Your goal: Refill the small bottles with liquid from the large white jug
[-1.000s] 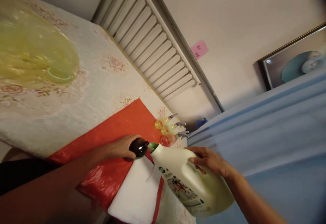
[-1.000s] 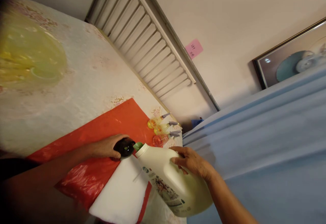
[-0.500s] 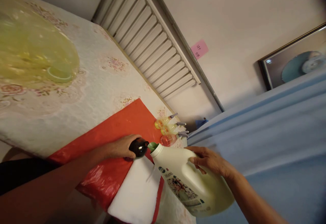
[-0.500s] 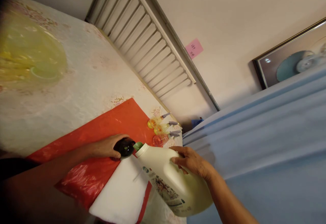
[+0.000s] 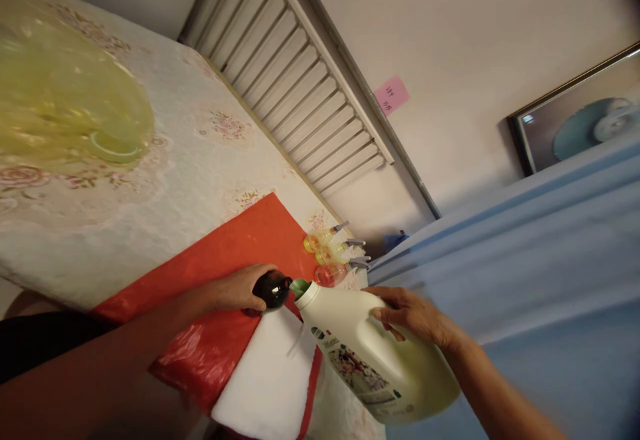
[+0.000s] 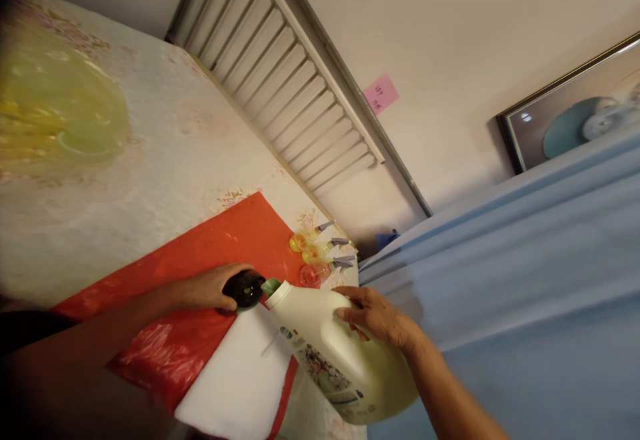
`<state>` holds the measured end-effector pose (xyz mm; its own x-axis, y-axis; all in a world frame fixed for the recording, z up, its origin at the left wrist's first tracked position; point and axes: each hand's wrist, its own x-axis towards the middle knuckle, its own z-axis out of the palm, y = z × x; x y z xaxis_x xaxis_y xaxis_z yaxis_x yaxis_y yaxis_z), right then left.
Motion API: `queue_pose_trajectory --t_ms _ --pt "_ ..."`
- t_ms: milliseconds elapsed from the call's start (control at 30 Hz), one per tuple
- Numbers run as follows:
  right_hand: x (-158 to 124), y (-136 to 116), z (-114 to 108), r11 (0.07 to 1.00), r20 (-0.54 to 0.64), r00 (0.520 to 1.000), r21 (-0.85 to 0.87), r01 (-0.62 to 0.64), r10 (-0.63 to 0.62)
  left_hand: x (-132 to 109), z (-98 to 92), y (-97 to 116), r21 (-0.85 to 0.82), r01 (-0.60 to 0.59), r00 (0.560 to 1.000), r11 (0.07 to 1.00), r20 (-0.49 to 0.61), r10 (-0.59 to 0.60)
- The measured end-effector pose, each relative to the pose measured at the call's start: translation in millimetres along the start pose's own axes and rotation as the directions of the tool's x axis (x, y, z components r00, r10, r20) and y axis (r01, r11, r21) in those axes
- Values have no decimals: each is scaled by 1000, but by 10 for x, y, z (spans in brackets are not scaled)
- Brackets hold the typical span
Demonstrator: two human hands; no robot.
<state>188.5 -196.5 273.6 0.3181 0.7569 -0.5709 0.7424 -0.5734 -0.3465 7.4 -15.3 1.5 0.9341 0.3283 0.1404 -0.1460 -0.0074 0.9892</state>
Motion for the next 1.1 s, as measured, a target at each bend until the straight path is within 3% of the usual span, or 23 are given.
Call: queue_pose_trajectory --t_ms 1100 --pt "6 1 -7 1000 -1 1000 -12 -1 1 7 -4 -11 -21 -3 1000 1000 -7 3"
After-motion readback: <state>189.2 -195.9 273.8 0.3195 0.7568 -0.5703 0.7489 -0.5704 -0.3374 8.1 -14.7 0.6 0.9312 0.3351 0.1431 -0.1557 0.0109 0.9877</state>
